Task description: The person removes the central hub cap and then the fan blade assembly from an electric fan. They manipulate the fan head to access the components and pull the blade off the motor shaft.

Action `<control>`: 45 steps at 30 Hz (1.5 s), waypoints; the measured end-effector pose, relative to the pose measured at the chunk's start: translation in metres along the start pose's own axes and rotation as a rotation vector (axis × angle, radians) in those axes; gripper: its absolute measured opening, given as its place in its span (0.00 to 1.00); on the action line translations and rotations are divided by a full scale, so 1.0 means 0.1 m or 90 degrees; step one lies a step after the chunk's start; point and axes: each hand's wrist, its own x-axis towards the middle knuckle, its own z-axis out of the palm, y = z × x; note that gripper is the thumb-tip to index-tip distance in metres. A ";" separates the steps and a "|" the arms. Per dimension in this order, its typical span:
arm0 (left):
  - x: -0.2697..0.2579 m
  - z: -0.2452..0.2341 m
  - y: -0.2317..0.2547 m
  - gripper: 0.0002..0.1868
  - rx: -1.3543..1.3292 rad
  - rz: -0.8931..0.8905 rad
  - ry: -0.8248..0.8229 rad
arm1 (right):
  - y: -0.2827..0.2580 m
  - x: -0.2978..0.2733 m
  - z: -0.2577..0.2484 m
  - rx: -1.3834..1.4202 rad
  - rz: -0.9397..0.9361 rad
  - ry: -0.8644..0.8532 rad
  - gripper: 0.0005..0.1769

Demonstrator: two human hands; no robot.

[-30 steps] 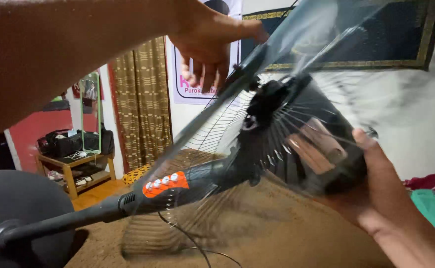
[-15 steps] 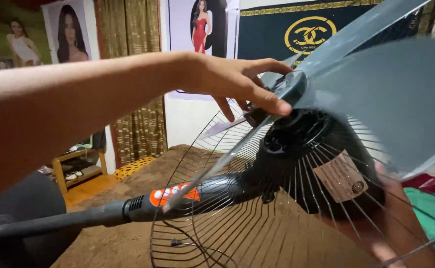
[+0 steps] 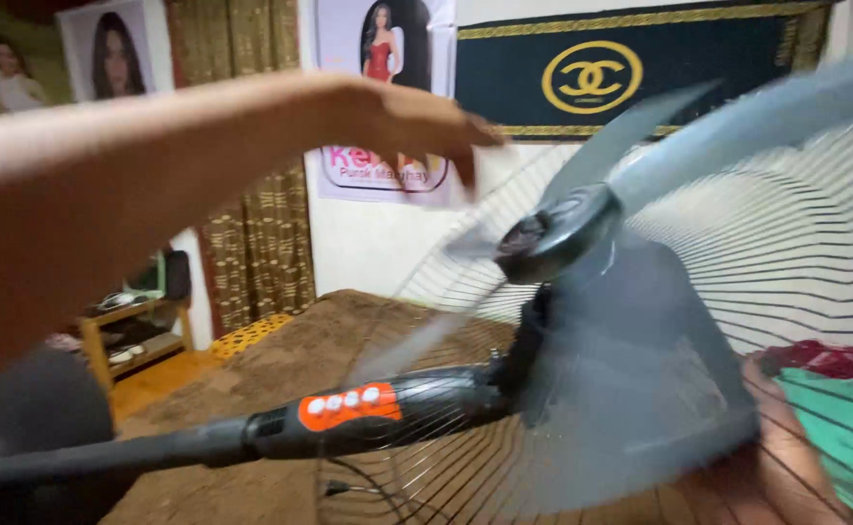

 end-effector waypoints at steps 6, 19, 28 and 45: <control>0.02 0.68 0.17 0.71 -0.060 0.268 -0.011 | -0.01 -0.10 -0.05 -0.024 0.019 0.162 0.39; 0.00 0.79 0.42 0.59 -0.099 -0.036 0.074 | 0.05 -0.13 -0.15 -0.047 -0.055 0.185 0.38; 0.28 1.24 -0.19 0.49 -0.249 0.439 0.230 | 0.04 -0.23 -0.16 -0.066 -0.059 0.219 0.38; 0.30 0.82 0.19 0.68 -0.064 0.317 0.082 | 0.14 -0.09 -0.22 -0.095 -0.094 0.204 0.38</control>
